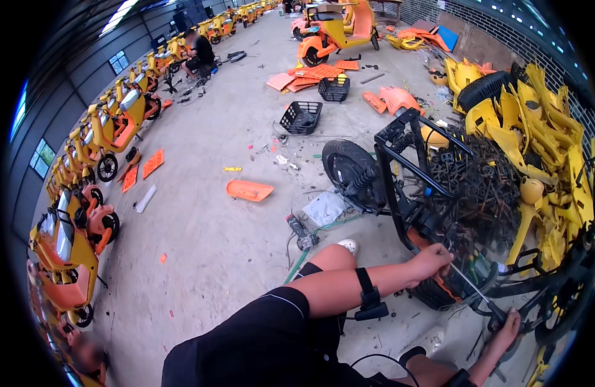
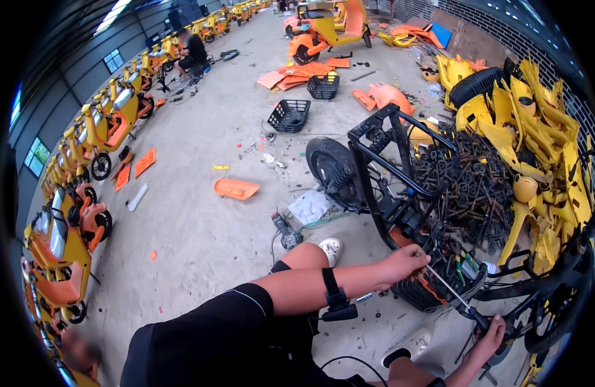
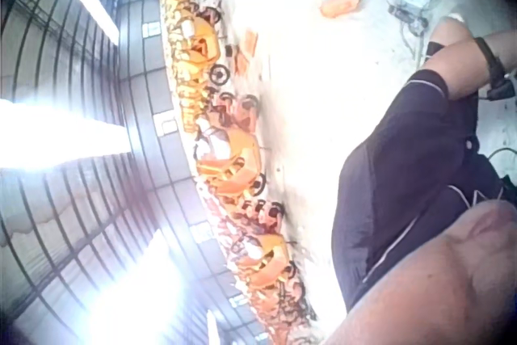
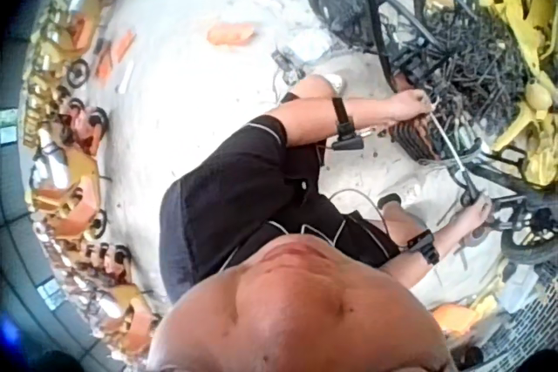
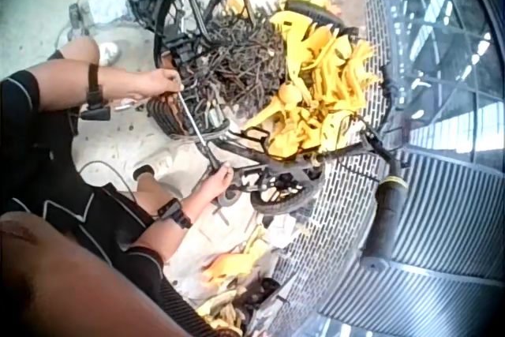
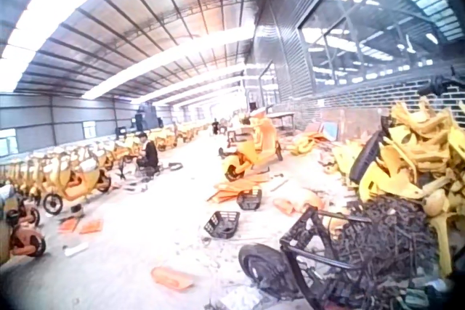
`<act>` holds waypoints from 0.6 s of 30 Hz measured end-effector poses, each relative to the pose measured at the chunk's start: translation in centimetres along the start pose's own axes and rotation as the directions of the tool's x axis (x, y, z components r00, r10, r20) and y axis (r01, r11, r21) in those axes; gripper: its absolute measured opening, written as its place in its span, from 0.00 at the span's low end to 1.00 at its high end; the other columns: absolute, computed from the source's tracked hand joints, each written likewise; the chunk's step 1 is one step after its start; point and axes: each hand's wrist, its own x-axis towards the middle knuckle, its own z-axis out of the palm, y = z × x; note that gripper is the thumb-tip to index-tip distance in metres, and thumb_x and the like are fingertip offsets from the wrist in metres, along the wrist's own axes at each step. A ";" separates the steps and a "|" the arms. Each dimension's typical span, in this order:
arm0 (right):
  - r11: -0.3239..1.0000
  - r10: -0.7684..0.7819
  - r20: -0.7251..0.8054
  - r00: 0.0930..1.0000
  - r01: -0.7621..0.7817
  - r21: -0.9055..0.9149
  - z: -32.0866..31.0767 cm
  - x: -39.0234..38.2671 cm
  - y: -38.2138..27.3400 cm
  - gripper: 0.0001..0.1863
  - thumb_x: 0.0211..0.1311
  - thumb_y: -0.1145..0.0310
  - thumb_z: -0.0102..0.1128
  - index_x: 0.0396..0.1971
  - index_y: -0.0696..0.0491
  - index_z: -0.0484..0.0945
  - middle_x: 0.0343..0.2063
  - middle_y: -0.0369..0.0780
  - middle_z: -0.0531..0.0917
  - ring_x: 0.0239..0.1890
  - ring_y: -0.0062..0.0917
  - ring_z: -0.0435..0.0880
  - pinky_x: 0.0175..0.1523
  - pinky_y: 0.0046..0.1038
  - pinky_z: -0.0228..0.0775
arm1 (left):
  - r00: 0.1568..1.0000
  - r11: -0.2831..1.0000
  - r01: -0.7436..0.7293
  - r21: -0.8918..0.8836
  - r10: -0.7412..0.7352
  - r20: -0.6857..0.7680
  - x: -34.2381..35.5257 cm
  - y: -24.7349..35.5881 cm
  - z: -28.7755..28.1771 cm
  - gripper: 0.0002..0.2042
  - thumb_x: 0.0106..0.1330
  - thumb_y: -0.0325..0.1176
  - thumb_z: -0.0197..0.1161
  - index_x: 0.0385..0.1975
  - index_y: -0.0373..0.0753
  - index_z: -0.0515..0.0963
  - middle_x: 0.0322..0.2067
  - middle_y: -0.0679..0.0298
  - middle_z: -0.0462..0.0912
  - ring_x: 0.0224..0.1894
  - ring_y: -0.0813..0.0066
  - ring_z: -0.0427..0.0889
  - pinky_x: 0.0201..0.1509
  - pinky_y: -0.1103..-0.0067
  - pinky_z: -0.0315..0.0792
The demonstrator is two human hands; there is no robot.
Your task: The person performs maintenance on a scooter frame by hand and using a tool to loosen a screw, handles various wires and connectors, and finally places a gray seat panel onto the frame.
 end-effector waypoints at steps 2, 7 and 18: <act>0.997 0.005 0.031 1.000 -0.008 0.077 -0.7 1.5 1.3 0.12 0.74 0.54 0.60 0.42 0.48 0.79 0.29 0.27 0.75 0.23 0.10 0.66 0.27 0.15 0.54 | 1.000 1.000 -0.010 -0.007 0.010 0.004 -0.3 0.3 -0.1 0.10 0.76 0.41 0.59 0.37 0.42 0.71 0.30 0.69 0.81 0.28 0.82 0.79 0.30 0.82 0.71; 0.978 0.079 -0.030 0.996 -0.072 0.196 0.0 3.4 2.1 0.11 0.73 0.55 0.61 0.42 0.47 0.80 0.29 0.27 0.76 0.24 0.10 0.68 0.27 0.16 0.56 | 1.000 0.963 -0.001 0.269 0.005 -0.015 -0.2 -1.5 -1.1 0.10 0.71 0.38 0.62 0.34 0.39 0.74 0.29 0.65 0.82 0.31 0.77 0.81 0.33 0.78 0.74; 0.985 0.029 0.002 1.000 -0.029 0.172 -0.5 3.4 2.5 0.11 0.73 0.56 0.61 0.42 0.48 0.80 0.28 0.28 0.76 0.22 0.09 0.67 0.26 0.15 0.55 | 0.994 0.399 -0.076 0.914 -0.042 0.100 -3.2 -2.6 -0.5 0.15 0.59 0.42 0.64 0.40 0.38 0.77 0.41 0.51 0.86 0.46 0.47 0.84 0.49 0.58 0.76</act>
